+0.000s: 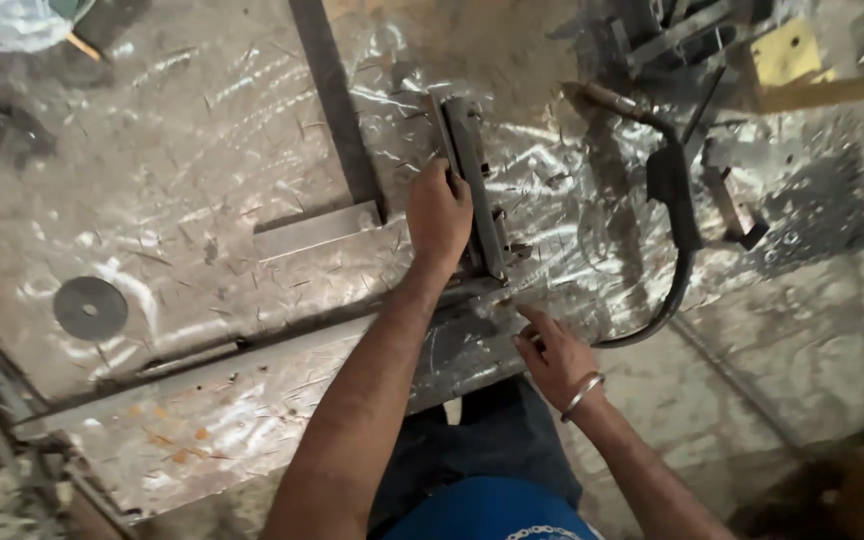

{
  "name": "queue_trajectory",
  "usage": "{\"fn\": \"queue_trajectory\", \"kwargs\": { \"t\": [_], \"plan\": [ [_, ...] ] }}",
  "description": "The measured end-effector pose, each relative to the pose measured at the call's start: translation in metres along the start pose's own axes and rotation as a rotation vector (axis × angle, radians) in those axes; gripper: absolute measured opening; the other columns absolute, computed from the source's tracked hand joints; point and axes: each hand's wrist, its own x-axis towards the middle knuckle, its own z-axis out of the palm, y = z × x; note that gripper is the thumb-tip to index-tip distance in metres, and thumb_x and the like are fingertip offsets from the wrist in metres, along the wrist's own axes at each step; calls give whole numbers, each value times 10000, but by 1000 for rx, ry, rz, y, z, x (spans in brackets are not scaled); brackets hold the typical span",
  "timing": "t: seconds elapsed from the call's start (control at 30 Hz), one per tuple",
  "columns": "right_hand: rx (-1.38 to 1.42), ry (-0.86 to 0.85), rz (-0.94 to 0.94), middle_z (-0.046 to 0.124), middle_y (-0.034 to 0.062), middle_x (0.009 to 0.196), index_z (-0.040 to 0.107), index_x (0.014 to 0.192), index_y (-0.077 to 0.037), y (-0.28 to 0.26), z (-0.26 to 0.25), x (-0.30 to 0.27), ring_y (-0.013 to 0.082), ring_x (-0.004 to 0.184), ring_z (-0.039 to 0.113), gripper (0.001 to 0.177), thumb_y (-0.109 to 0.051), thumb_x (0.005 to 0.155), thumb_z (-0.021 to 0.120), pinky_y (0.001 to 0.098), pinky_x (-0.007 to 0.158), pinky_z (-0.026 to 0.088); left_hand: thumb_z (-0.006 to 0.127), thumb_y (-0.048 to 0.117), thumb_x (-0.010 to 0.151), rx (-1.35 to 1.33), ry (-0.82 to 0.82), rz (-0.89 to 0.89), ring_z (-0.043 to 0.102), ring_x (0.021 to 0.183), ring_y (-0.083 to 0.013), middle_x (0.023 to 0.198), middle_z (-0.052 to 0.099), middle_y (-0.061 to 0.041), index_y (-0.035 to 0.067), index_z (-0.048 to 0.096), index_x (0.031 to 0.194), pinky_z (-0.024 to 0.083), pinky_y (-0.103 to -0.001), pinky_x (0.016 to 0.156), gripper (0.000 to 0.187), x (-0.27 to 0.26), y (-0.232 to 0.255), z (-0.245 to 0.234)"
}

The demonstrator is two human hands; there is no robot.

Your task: The person welds metal bars together on a workbench using a welding torch. They position the bars, apply the weld, and occasionally use a hammer to adjust the pieces. The process involves repeated welding and repositioning of the metal components.

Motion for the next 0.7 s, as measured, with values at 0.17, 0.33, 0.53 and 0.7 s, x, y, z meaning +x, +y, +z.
{"fn": "queue_trajectory", "kwargs": {
  "t": [0.17,0.33,0.53,0.7],
  "plan": [
    [25,-65,48,755,83,954,576,1364,-136,12,-3,-4,312,803,716,459,-257,928,655,440,704,558,680,123,922,125,-106,-22,673,898,-413,904,691,-188,-3,650,943,519,-539,770,131,3,3,2],
    [47,-20,-46,742,96,956,581,1359,-120,28,-8,-5,322,831,706,435,-245,947,645,456,695,551,691,144,909,76,-98,-138,706,793,-344,886,707,-174,7,670,1018,541,-484,691,177,6,8,-23],
    [-80,19,10,731,97,983,625,1312,-151,2,-24,43,297,817,720,384,-278,951,654,444,696,564,659,114,914,-102,107,-206,716,748,-274,835,732,-156,0,696,1043,548,-405,690,176,-18,-8,-76],
    [-342,65,-75,707,118,1051,533,1420,-175,-96,-36,133,318,866,709,485,-358,978,620,455,672,560,637,105,934,-232,90,-326,643,676,-227,788,696,-145,-15,693,1075,509,-352,639,193,-50,4,-106]
  ]
}}
